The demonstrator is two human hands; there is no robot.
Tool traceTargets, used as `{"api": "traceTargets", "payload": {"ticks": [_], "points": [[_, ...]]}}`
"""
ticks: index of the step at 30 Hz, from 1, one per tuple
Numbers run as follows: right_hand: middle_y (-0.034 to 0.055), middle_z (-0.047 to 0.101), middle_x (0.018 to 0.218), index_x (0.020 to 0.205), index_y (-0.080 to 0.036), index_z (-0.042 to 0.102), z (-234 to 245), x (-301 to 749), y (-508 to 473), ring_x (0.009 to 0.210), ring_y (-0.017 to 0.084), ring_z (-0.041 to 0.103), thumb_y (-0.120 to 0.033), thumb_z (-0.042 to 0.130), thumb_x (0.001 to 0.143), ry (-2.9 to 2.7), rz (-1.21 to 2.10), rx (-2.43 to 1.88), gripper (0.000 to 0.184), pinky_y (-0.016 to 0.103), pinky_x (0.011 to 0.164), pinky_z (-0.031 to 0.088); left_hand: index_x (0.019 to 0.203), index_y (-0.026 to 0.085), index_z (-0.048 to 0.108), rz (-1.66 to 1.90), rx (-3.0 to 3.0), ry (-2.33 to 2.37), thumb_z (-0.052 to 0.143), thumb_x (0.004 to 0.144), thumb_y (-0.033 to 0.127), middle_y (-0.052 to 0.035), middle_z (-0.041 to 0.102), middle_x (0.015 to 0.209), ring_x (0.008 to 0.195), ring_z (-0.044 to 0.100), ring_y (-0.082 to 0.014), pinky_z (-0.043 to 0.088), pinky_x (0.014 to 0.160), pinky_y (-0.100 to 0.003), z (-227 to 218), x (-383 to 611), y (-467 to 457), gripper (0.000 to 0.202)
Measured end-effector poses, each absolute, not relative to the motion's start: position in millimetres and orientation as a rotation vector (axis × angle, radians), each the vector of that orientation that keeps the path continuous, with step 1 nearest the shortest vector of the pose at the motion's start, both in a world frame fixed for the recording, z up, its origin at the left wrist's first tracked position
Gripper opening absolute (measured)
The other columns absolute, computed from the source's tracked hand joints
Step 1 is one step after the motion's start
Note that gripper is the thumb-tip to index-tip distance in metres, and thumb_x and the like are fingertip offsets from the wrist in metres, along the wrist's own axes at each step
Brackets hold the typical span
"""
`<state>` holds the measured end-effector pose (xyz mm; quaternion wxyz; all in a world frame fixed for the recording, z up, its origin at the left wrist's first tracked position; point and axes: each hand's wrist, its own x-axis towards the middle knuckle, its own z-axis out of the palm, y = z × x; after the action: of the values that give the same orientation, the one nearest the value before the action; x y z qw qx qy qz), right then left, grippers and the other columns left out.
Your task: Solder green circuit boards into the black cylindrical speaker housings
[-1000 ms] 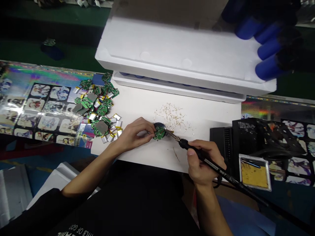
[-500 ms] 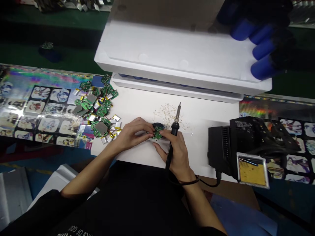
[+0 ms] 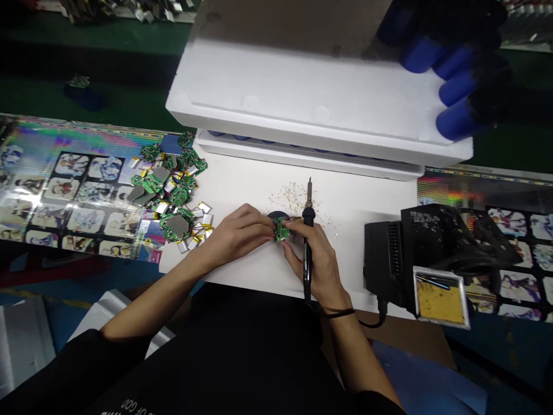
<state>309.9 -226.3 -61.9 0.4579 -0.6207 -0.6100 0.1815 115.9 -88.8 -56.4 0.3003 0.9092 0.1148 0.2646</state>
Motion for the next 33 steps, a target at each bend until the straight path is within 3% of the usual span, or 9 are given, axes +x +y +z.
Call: {"api": "traceTargets", "payload": {"ticks": [10, 13, 16, 18, 22, 25, 33], "points": [[0.0091, 0.077, 0.13, 0.132, -0.027, 0.065, -51.8, 310.6, -232.8, 0.123, 0.025, 0.073, -0.021, 0.074, 0.096, -1.475, 0.43, -1.563, 0.038, 0.046, 0.105, 0.061, 0.105, 0.02, 0.074, 0.546, 2.604, 0.212, 0.057, 0.11, 0.026, -0.0081, 0.079, 0.115, 0.101, 0.064, -0.0216, 0.055, 0.091, -0.036, -46.1, 122.4, -76.4, 0.019], [0.0064, 0.081, 0.101, 0.127, -0.025, 0.069, -41.7, 307.7, -241.5, 0.089, 0.021, 0.077, -0.034, 0.061, 0.105, -1.218, 0.427, -1.524, 0.025, 0.037, 0.076, 0.063, 0.106, 0.02, 0.074, 0.471, 2.646, 0.202, 0.053, 0.111, 0.026, -0.0081, 0.079, 0.118, 0.103, 0.064, -0.0218, 0.054, 0.094, -0.035, -42.4, 122.8, -74.7, 0.023], [0.0006, 0.073, 0.078, 0.13, -0.025, 0.065, -35.8, 308.0, -252.4, 0.062, 0.017, 0.067, -0.048, 0.061, 0.101, -0.904, 0.442, -1.399, 0.038, 0.026, 0.048, 0.045, 0.106, 0.02, 0.074, 0.455, 2.662, 0.187, 0.051, 0.112, 0.026, -0.0087, 0.078, 0.117, 0.104, 0.064, -0.0221, 0.053, 0.094, -0.035, -40.6, 123.4, -72.9, 0.024], [0.0014, 0.072, 0.082, 0.121, -0.023, 0.068, -34.3, 310.5, -262.6, 0.063, 0.017, 0.068, -0.046, 0.069, 0.094, -0.839, 0.393, -1.424, 0.035, 0.025, 0.047, 0.046, 0.106, 0.02, 0.074, 0.446, 2.661, 0.174, 0.051, 0.112, 0.026, -0.0091, 0.078, 0.116, 0.103, 0.064, -0.0222, 0.053, 0.093, -0.035, -40.5, 123.8, -71.5, 0.025], [0.0009, 0.073, 0.082, 0.1, -0.023, 0.073, -31.8, 315.5, -285.9, 0.059, 0.016, 0.07, -0.028, 0.078, 0.087, -1.077, 0.203, -1.583, 0.015, 0.028, 0.051, 0.057, 0.107, 0.02, 0.073, 0.449, 2.642, 0.157, 0.052, 0.112, 0.027, -0.0094, 0.077, 0.117, 0.102, 0.064, -0.0223, 0.053, 0.092, -0.036, -40.9, 124.3, -69.9, 0.023], [-0.0004, 0.076, 0.078, 0.099, -0.025, 0.073, -28.6, 314.6, -294.9, 0.056, 0.017, 0.07, -0.02, 0.078, 0.085, -1.311, 0.162, -1.624, 0.016, 0.028, 0.05, 0.058, 0.106, 0.02, 0.073, 0.459, 2.641, 0.158, 0.052, 0.112, 0.028, -0.0091, 0.077, 0.117, 0.102, 0.064, -0.0223, 0.053, 0.091, -0.036, -40.8, 124.6, -69.9, 0.023], [-0.0026, 0.076, 0.075, 0.099, -0.025, 0.071, -28.3, 307.3, -284.0, 0.051, 0.014, 0.067, -0.018, 0.076, 0.087, -1.463, 0.116, -1.64, 0.015, 0.026, 0.048, 0.057, 0.105, 0.02, 0.073, 0.471, 2.627, 0.165, 0.054, 0.111, 0.028, -0.0089, 0.077, 0.115, 0.102, 0.064, -0.0222, 0.054, 0.092, -0.036, -40.7, 124.8, -70.7, 0.021]]}}
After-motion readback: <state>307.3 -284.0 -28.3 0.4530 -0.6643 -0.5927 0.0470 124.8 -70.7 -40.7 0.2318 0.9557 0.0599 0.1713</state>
